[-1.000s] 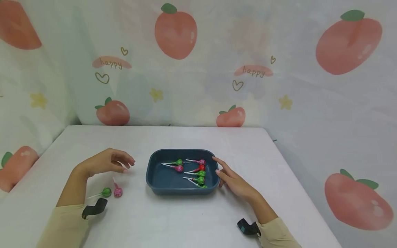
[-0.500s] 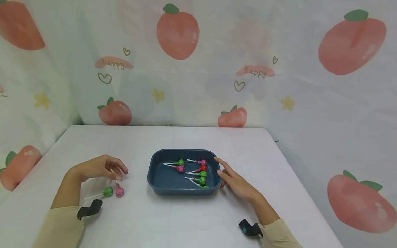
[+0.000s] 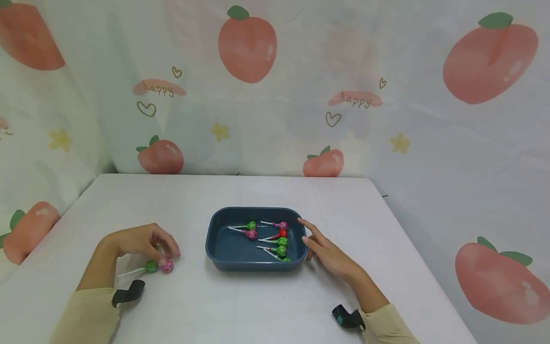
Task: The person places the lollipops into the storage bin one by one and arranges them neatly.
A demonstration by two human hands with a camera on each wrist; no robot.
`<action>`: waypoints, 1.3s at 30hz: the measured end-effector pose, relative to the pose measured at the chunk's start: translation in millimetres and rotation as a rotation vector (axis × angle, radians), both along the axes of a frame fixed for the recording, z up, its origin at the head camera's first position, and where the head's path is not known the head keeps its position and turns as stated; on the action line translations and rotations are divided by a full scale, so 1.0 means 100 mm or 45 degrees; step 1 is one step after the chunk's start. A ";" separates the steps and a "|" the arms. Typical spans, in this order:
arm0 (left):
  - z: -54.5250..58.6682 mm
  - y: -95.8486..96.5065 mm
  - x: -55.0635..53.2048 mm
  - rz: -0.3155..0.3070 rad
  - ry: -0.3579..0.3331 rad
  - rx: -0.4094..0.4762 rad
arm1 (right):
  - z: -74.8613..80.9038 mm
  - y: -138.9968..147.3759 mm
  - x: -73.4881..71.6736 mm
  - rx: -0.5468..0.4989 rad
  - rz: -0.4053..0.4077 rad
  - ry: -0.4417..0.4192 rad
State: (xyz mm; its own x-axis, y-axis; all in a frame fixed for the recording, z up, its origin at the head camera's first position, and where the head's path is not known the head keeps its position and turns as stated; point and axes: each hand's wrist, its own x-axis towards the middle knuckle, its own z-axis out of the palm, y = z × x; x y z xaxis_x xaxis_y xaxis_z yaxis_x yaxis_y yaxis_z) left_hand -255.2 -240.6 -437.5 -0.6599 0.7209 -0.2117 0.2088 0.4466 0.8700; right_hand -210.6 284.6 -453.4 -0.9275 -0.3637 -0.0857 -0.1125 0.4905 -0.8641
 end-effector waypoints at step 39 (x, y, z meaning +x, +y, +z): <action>0.00 0.03 0.04 -0.003 0.054 -0.094 | -0.01 0.00 0.00 0.006 -0.013 -0.004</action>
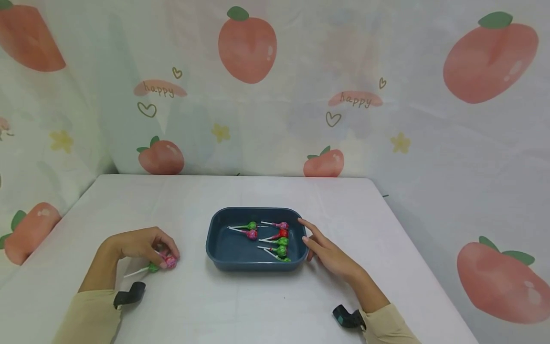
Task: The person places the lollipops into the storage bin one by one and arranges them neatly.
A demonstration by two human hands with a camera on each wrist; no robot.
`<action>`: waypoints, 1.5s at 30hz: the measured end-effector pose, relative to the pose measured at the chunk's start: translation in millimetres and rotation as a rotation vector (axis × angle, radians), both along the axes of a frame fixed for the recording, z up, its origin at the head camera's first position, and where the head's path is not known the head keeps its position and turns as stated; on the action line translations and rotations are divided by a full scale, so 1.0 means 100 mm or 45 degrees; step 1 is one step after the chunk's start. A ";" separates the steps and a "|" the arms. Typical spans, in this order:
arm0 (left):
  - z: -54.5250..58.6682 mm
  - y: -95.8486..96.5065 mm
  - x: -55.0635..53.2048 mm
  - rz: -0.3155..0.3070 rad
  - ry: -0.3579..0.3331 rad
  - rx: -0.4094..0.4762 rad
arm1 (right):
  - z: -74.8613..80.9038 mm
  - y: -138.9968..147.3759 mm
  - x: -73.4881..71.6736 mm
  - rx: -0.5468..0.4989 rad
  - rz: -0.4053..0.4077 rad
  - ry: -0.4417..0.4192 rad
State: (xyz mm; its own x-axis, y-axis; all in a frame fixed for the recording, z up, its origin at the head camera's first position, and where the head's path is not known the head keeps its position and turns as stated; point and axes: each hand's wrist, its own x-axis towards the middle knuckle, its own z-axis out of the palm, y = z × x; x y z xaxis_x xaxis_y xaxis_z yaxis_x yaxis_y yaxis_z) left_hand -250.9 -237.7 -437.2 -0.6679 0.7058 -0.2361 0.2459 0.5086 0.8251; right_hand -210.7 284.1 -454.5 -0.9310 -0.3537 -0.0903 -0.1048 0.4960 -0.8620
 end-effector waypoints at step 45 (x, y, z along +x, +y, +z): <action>0.17 0.44 -0.18 0.447 0.473 0.193 | 0.01 0.00 0.01 -0.009 0.000 0.017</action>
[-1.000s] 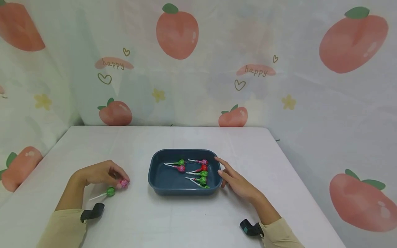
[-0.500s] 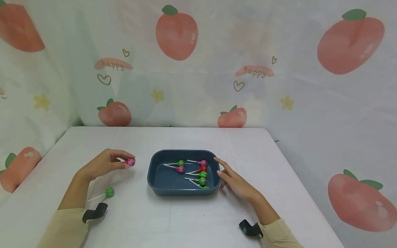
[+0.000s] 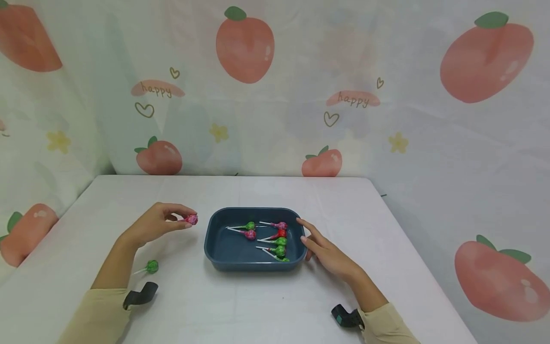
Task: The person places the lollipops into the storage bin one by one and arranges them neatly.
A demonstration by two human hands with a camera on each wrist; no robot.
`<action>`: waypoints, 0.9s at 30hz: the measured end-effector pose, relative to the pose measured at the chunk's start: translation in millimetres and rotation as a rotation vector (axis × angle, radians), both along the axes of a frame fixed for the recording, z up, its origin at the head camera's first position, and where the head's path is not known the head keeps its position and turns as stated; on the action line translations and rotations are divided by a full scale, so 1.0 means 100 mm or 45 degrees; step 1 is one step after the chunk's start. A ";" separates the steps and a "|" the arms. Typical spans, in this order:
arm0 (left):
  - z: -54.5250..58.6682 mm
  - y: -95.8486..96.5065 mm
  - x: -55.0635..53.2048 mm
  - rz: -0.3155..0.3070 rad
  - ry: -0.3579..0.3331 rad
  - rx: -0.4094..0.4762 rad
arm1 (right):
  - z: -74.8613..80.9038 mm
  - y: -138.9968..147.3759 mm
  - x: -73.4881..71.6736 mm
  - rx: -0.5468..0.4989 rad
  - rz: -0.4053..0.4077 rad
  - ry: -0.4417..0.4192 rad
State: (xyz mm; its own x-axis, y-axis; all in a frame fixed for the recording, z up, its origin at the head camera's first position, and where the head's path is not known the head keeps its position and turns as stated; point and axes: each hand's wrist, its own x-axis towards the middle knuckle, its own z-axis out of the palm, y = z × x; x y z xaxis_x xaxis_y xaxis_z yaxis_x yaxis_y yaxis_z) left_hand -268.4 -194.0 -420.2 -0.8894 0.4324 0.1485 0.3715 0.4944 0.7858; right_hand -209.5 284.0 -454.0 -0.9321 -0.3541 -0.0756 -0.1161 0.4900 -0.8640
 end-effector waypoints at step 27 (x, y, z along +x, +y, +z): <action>0.07 0.65 0.08 -0.038 0.099 0.026 | 0.00 0.00 0.02 -0.001 -0.010 -0.017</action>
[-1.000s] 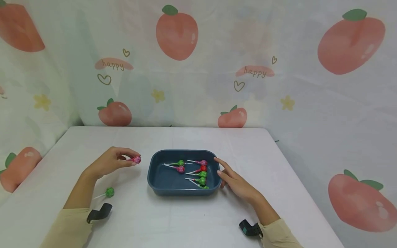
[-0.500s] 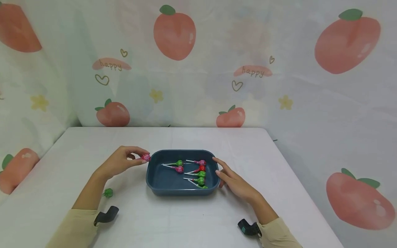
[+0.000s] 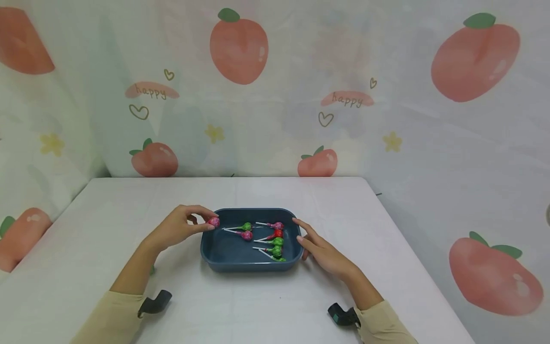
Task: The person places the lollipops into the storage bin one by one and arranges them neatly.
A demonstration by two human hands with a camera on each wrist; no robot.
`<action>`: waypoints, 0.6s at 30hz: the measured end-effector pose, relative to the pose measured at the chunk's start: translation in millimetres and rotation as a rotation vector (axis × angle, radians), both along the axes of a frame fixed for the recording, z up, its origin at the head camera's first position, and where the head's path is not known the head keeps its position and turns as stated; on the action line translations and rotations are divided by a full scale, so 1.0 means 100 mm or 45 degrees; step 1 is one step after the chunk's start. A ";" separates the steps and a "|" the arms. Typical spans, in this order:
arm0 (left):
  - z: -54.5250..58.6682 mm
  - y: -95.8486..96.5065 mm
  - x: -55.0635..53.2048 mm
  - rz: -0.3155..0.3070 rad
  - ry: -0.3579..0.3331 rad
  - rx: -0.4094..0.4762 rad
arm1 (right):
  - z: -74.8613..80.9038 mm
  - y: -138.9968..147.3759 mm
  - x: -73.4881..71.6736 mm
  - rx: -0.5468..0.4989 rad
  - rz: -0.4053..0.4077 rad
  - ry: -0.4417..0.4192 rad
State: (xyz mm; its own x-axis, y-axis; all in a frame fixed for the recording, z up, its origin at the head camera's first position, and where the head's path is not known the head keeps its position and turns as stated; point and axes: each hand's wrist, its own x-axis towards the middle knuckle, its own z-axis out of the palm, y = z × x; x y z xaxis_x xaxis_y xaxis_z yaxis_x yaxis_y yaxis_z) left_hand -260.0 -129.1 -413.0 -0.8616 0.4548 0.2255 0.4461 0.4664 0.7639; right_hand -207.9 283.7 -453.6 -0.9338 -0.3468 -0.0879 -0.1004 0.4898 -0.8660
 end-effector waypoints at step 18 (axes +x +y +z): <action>-0.01 0.38 0.01 -0.070 -0.033 -0.062 | 0.01 -0.01 0.01 -0.003 0.000 -0.001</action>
